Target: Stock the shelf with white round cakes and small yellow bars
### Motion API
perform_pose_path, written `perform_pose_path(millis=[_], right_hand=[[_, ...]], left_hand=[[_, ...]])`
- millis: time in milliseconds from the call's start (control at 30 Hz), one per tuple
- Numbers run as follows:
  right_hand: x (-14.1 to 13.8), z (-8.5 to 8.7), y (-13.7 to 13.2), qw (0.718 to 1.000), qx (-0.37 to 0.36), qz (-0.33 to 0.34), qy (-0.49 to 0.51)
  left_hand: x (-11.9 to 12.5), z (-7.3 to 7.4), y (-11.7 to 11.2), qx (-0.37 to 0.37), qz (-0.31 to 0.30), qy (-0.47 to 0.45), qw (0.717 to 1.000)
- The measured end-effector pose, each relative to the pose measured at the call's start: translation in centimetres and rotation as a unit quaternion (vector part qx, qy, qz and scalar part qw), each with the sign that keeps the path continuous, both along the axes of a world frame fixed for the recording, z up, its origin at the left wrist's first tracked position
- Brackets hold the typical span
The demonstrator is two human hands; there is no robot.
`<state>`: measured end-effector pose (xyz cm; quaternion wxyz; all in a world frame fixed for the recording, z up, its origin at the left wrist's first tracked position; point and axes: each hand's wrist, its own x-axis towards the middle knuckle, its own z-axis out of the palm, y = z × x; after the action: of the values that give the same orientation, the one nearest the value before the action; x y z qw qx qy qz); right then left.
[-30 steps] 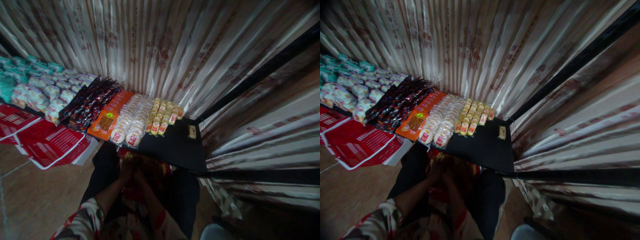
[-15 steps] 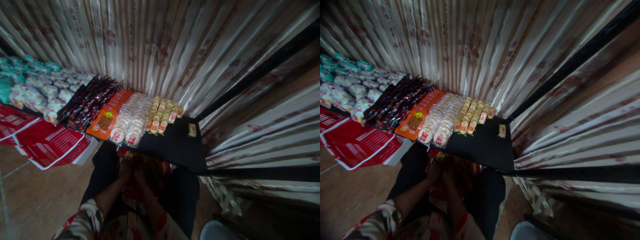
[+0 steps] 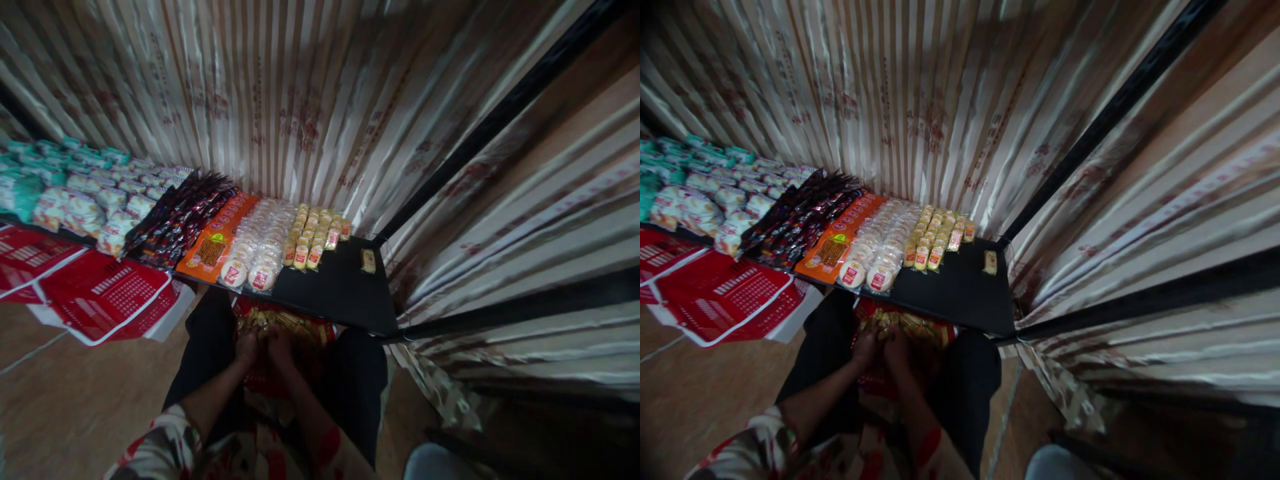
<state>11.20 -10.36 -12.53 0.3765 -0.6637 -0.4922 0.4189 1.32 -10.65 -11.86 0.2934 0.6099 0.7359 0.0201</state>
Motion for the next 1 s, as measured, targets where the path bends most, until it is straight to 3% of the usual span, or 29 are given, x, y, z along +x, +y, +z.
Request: perform_pose_path(millis=[267, 600, 767, 1000], right_hand=[[0.6, 2.5, -0.2, 0.997, 0.052, 0.017, -0.049], [2.0, 6.0, -0.3, 0.990, 0.139, 0.011, -0.020], [3.0, 8.1, -0.6, 0.987, 0.162, -0.011, 0.001], [4.7, 11.4, -0.8, 0.983, 0.177, -0.030, -0.046]], left_hand=[[0.6, 1.6, -0.6, 0.004, -0.002, -0.064, 0.998], [1.6, 4.7, -0.7, 0.019, 0.014, -0.134, 0.991], [2.1, 5.5, -0.7, 0.049, 0.001, -0.197, 0.979], [3.1, 7.7, 0.0, 0.080, -0.014, -0.297, 0.951]])
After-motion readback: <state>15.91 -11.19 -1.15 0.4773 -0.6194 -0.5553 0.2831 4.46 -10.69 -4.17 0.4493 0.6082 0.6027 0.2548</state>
